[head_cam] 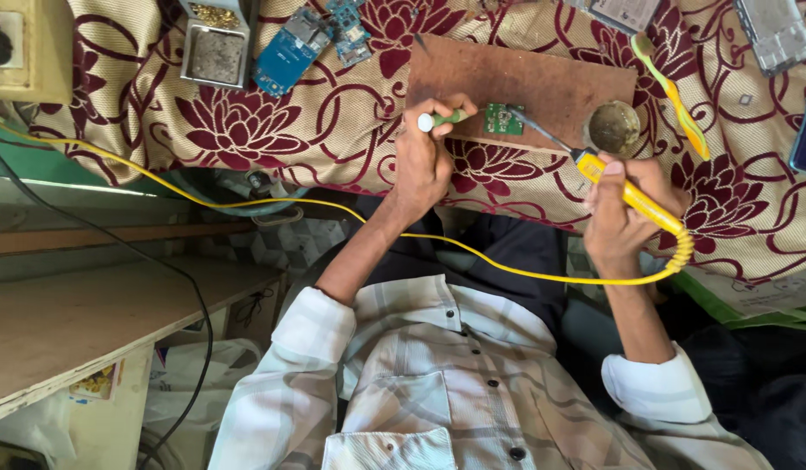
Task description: The person solders a small green circuit board using a yellow soldering iron and a green-handled tool to hold the board steady. They repeatedly apply solder to various points on the board while seated at a cluttered workbench.
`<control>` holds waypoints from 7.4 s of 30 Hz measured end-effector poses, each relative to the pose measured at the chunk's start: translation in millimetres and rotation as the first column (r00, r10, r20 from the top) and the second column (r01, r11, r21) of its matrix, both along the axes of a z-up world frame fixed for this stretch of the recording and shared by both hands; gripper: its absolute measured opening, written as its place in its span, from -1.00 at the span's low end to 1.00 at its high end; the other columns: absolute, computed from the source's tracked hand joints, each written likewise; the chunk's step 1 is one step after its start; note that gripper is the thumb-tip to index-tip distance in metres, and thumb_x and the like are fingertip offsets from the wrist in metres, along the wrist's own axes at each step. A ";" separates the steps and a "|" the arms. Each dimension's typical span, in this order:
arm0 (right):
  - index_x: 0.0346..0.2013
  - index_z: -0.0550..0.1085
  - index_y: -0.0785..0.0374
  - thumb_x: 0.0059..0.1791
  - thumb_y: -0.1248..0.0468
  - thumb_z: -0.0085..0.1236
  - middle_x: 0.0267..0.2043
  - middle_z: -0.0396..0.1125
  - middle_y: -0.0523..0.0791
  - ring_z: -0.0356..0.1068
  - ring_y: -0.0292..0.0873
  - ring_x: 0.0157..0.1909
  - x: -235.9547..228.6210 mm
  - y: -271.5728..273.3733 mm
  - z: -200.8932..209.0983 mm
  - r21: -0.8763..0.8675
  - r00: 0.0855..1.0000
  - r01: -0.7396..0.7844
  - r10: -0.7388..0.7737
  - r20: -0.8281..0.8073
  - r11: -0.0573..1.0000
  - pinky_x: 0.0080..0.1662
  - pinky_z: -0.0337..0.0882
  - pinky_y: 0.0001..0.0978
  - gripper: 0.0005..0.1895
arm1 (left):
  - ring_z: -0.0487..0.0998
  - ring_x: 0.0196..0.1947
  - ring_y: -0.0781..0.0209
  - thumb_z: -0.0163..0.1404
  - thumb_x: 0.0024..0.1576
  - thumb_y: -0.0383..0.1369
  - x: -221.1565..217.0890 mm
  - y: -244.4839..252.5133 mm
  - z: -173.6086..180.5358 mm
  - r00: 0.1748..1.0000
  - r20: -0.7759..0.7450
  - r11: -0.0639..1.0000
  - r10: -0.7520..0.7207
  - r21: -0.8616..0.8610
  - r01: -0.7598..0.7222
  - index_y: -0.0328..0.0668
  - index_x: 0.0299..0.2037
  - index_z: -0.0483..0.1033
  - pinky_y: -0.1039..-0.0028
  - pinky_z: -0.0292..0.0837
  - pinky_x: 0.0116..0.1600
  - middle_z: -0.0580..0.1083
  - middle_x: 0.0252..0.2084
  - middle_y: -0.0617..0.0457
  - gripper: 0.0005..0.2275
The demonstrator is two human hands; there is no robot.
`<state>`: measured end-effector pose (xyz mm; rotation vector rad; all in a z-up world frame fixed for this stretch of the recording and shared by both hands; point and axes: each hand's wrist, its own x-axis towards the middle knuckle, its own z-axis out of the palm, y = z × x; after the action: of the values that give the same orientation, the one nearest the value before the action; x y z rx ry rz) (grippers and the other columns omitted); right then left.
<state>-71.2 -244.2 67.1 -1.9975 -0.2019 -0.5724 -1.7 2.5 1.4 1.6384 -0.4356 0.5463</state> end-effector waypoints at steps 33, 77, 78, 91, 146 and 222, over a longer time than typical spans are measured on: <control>-0.36 0.32 0.34 0.23 0.32 0.12 -0.38 0.26 -0.09 0.19 -0.10 -0.33 82.9 63.3 114.0 -0.516 0.977 -0.193 0.118 -0.175 0.835 -0.06 0.20 -0.16 -0.70 | 0.64 0.04 -0.06 -0.29 -0.01 -0.86 4.9 3.2 -4.7 0.998 0.056 0.999 -0.029 0.038 0.027 -0.30 0.10 0.13 0.33 0.54 0.18 0.53 0.06 -0.22 -0.53; -0.23 0.27 0.39 0.25 0.40 -0.15 -0.38 0.32 0.05 0.13 -0.27 -0.66 -11.2 -70.8 3.6 0.482 0.880 0.311 -0.440 0.180 0.819 -0.61 0.19 -0.45 -0.83 | 0.66 0.02 -0.02 -0.34 0.21 -0.84 -3.8 -0.5 2.9 1.000 0.017 1.000 -0.012 -0.018 0.012 -0.28 0.08 0.12 0.40 0.51 0.16 0.54 0.02 -0.23 -0.66; -0.22 0.26 0.40 0.28 0.41 -0.15 -0.39 0.33 0.07 0.15 -0.25 -0.65 -15.3 -78.6 5.0 0.459 0.899 0.275 -0.396 0.190 0.845 -0.59 0.21 -0.44 -0.81 | 0.66 0.02 -0.01 -0.34 0.24 -0.84 -3.8 -1.1 3.3 1.000 0.021 1.000 0.007 -0.005 -0.007 -0.28 0.08 0.12 0.40 0.50 0.17 0.55 0.01 -0.21 -0.68; -0.22 0.28 0.46 0.35 0.38 -0.10 -0.59 0.25 0.01 0.30 -0.20 -0.62 2.3 -99.8 -14.5 0.166 0.921 0.323 -0.350 0.172 0.932 -0.40 0.37 -0.40 -0.73 | 0.66 0.03 -0.07 -0.36 0.19 -0.83 0.0 -1.8 2.9 0.999 0.030 1.000 0.013 0.011 -0.013 -0.29 0.07 0.10 0.40 0.53 0.15 0.53 0.01 -0.27 -0.67; 0.11 0.35 0.47 0.29 0.14 -0.13 0.06 0.38 0.07 0.44 0.00 0.05 -6.6 -10.5 -84.8 0.635 0.993 -0.111 0.059 0.103 0.765 0.15 0.48 -0.12 -0.63 | 0.66 0.00 -0.02 -0.35 0.26 -0.81 1.7 -4.3 -4.4 1.000 0.021 1.000 -0.015 -0.019 0.016 -0.27 0.05 0.10 0.44 0.50 0.13 0.53 0.00 -0.27 -0.71; 0.06 0.55 0.51 0.29 0.37 0.04 -0.22 0.49 0.05 0.52 -0.13 -0.27 -17.1 26.0 65.3 -0.440 0.999 -0.023 0.035 0.019 0.898 -0.17 0.45 -0.42 -0.79 | 0.65 -0.01 -0.03 -0.26 0.09 -0.88 1.7 1.2 -7.5 0.998 0.043 0.999 -0.047 0.023 0.046 -0.26 0.06 0.12 0.37 0.57 0.12 0.53 0.05 -0.22 -0.58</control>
<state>-88.3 -218.2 132.3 -2.4206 -0.4074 -0.5700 0.0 3.7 -6.1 1.6364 -0.5117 0.5449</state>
